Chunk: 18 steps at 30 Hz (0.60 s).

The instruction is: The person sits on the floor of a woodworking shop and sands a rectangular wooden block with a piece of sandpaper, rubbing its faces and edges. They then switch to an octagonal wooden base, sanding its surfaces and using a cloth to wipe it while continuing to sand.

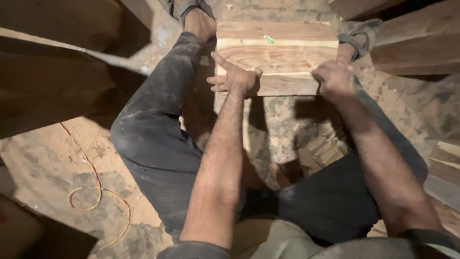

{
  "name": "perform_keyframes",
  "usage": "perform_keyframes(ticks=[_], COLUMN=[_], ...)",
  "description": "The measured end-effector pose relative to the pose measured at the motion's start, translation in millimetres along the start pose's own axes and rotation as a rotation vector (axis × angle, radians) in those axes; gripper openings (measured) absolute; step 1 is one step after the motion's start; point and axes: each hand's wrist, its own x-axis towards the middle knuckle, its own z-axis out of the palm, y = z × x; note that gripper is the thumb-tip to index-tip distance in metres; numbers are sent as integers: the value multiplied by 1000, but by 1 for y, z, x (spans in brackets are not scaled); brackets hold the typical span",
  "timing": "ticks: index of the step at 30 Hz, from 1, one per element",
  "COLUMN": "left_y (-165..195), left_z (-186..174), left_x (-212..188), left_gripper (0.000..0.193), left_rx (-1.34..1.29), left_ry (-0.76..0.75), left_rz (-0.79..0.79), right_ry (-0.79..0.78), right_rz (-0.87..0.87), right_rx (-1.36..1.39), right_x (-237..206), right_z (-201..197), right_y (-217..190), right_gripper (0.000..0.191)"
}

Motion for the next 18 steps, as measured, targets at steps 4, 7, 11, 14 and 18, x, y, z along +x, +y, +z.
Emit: perform_keyframes(ticks=[4, 7, 11, 14, 18], left_y=[2, 1, 3, 10, 9], left_z=[-3, -5, -4, -4, -5], left_x=[1, 2, 1, -1, -5], left_gripper=[153, 151, 150, 150, 147], left_rx=[14, 16, 24, 28, 11], left_ry=[6, -2, -12, -27, -19], left_rz=[24, 11, 1, -35, -41], right_ry=[-370, -211, -163, -273, -103], right_rz=[147, 188, 101, 191, 260], right_rx=[285, 205, 142, 301, 241], right_x=[20, 20, -2, 1, 5], right_z=[-6, 8, 17, 22, 30], right_y=[8, 6, 8, 28, 24], right_gripper=[15, 11, 20, 22, 17])
